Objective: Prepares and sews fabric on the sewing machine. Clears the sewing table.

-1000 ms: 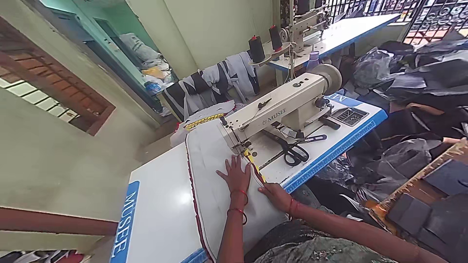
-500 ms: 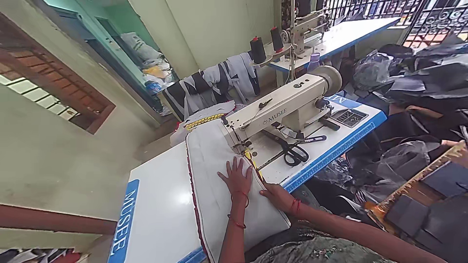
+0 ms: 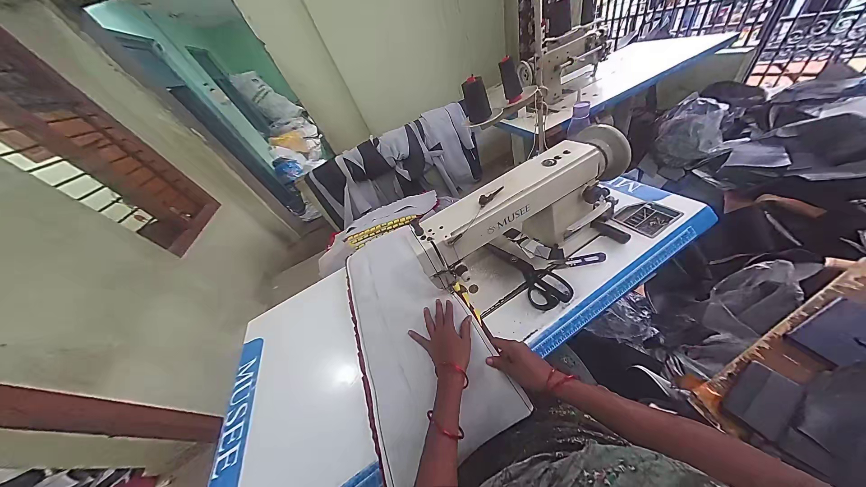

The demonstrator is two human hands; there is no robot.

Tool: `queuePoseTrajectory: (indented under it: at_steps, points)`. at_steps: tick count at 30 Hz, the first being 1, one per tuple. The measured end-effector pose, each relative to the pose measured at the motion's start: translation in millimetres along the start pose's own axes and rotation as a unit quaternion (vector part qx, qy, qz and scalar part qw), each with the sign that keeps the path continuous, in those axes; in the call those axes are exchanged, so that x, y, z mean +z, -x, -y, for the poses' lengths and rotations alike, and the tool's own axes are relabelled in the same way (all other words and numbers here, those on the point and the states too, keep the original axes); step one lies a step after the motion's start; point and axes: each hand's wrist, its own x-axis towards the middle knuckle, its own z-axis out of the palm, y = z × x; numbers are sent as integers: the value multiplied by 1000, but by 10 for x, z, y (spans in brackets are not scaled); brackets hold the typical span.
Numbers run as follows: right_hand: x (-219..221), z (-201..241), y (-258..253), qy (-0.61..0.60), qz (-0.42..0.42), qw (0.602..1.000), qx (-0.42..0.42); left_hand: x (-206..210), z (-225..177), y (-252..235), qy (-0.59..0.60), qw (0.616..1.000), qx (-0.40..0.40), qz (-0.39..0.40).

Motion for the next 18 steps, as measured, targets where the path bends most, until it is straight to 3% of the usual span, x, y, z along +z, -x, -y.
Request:
queuePoseTrajectory:
  at_steps: [11, 18]
  points:
    - [-60, 187, -279, 42, 19, 999, 6, -31, 88, -388, -1, 1000, -20, -4]
    - [-116, 29, -177, -47, 46, 998, -20, -19, -37, -158, -15, 999, -24, 24]
